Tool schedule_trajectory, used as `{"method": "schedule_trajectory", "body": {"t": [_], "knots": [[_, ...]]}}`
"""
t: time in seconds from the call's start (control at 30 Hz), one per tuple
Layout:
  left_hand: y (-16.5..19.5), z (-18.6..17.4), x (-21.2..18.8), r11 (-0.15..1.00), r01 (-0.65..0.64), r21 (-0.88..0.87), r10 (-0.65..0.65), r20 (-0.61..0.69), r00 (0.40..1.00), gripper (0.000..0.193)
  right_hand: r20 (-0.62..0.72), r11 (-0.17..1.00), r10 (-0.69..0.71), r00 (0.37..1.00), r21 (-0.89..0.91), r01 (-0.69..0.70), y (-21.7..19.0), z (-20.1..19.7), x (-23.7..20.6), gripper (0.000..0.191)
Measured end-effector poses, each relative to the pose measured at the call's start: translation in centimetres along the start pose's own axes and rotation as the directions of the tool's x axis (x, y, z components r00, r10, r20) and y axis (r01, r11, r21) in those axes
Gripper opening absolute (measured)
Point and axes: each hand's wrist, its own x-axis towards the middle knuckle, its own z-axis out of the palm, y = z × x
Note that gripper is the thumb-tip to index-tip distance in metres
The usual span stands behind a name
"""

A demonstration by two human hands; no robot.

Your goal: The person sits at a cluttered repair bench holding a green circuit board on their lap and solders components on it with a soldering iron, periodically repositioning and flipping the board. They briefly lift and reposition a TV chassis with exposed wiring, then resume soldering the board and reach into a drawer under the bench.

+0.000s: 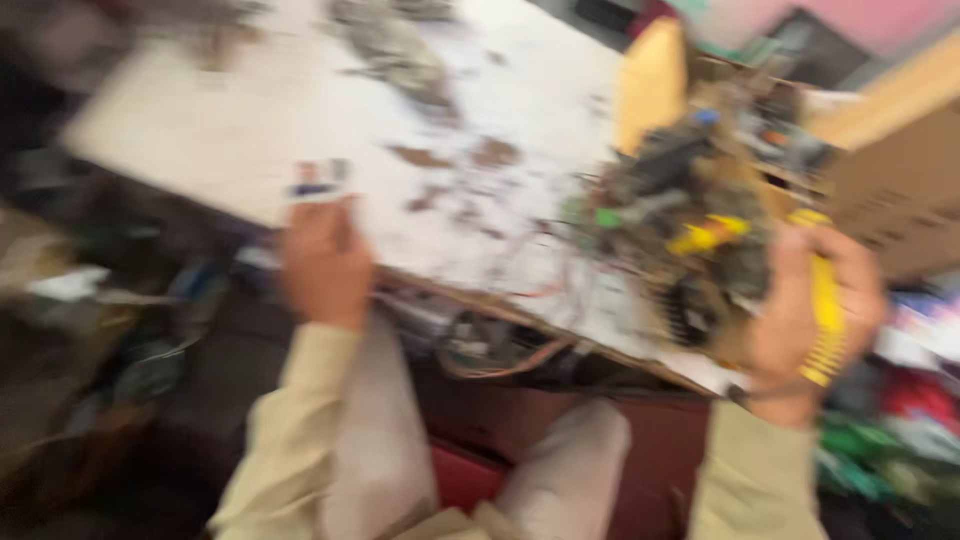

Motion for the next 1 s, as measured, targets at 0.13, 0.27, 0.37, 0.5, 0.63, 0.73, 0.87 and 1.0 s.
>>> {"method": "schedule_trajectory", "body": {"t": [0.13, 0.27, 0.37, 0.5, 0.63, 0.73, 0.87, 1.0], "knots": [[-10.9, -8.1, -12.2, 0.993, -0.076, -0.087, 0.071, -0.053, 0.996, 0.021, -0.036, 0.975, 0.115, 0.993, 0.193, -0.106, -4.1, 2.3, -15.8, 0.017], [-25.7, -6.3, -21.0, 0.956, -0.032, -0.293, 0.045, 0.040, 0.998, 0.024, -0.095, 0.955, 0.142, 0.985, 0.275, -0.111, -2.8, 16.4, -29.3, 0.015], [-37.3, -6.9, -24.8, 0.872, -0.104, -0.479, 0.151, 0.062, 0.987, 0.027, -0.087, 0.969, 0.125, 0.988, 0.226, -0.102, -4.6, 27.8, -38.8, 0.013], [-40.0, -14.0, -22.9, 0.666, -0.038, -0.745, 0.274, 0.197, 0.941, 0.028, -0.078, 0.931, 0.179, 0.981, 0.337, -0.143, -12.0, 33.1, -39.7, 0.011], [-40.7, -25.1, -10.9, 0.641, -0.095, -0.762, 0.398, 0.224, 0.890, 0.033, -0.050, 0.897, 0.241, 0.969, 0.393, -0.203, -26.0, 37.1, -32.3, 0.010], [-39.4, -30.1, -0.4, 0.821, -0.159, -0.549, 0.344, 0.252, 0.905, 0.052, -0.029, 0.870, 0.276, 0.961, 0.433, -0.237, -34.5, 38.8, -23.2, 0.010], [-42.0, -30.4, 2.4, 0.919, -0.175, -0.354, 0.304, 0.349, 0.886, 0.071, 0.046, 0.804, 0.307, 0.951, 0.521, -0.285, -36.5, 40.5, -20.3, 0.010], [-44.8, -30.8, 1.4, 0.926, -0.263, -0.269, 0.344, 0.319, 0.883, 0.053, 0.100, 0.757, 0.331, 0.938, 0.566, -0.328, -37.0, 41.1, -20.3, 0.010]]}}
